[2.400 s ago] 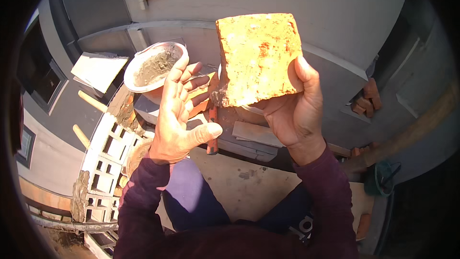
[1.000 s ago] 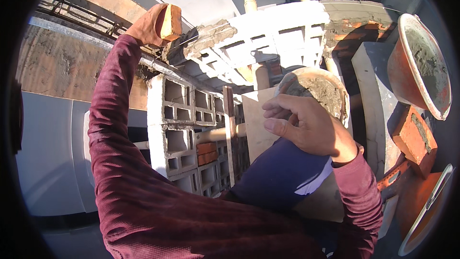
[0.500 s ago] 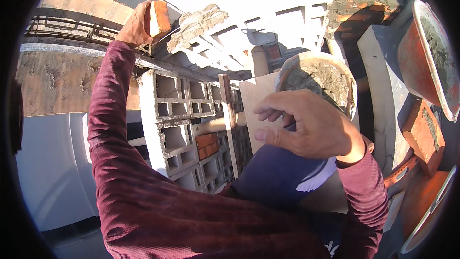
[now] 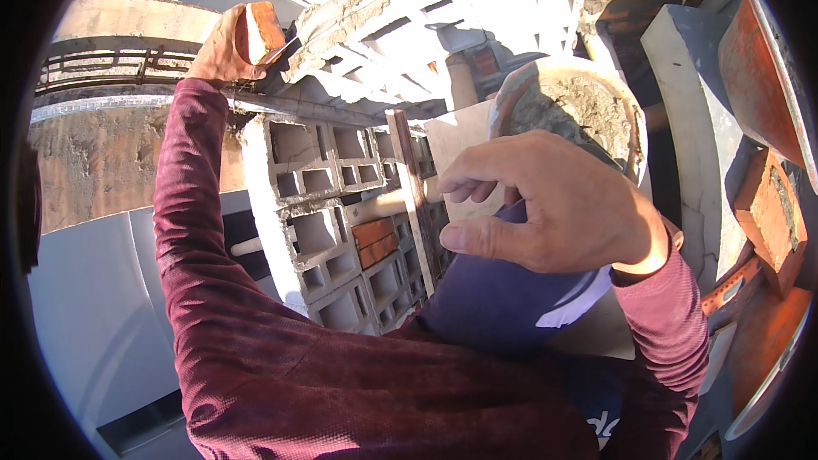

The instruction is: The person scoops mortar from a bucket using a trowel and applies it to a brick. They place the brick onto a partially built wall, adjusting its position and tapping it to align with the existing structure. The person repeats this process, adding mortar and bricks to continue the wall.

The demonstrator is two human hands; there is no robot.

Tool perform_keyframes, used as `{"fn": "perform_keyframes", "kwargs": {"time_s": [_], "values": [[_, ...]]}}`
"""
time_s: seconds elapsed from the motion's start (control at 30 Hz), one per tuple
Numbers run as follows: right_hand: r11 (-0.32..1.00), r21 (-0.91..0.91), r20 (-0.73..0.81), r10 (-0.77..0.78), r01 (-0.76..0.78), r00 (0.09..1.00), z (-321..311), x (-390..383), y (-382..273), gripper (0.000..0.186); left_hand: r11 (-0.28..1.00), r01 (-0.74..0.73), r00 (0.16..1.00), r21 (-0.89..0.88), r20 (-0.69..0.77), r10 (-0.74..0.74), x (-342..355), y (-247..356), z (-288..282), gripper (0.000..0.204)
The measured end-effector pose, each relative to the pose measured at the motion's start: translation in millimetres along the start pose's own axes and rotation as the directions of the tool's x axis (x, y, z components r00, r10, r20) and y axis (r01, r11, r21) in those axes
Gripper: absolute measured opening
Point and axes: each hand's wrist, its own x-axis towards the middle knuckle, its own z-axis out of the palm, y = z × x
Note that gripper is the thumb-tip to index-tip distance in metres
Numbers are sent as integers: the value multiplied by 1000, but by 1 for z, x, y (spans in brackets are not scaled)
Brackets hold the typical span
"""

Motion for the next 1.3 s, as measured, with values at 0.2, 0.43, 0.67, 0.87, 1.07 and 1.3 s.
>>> {"fn": "perform_keyframes", "kwargs": {"time_s": [0.2, 0.43, 0.67, 0.87, 1.07, 1.3], "values": [[998, -53, -11, -40, 40, 999, 3, -1, 1, 45, 1000, 21, 999, 2, 28, -21, 0, -2, -4, 126], [997, -62, -38, -44, 41, 998, 7, 0, 0, 43, 1000, 2, 998, 3, 56, -2, 0, -2, 0, 126], [991, -110, -31, -78, 74, 996, 12, -1, 2, 46, 999, -1, 998, 49, 69, -2, -1, 4, 0, 127], [983, -143, -49, -127, 119, 991, 15, -1, 4, 43, 996, -5, 996, 84, 90, -2, 3, 5, -5, 127], [981, -136, -25, -142, 138, 989, 15, 3, 3, 42, 993, -5, 995, 117, 100, -7, 0, 8, -5, 127], [982, -133, -27, -136, 131, 990, 17, 3, 4, 44, 990, -1, 995, 142, 101, -14, -6, 9, -4, 127]]}}
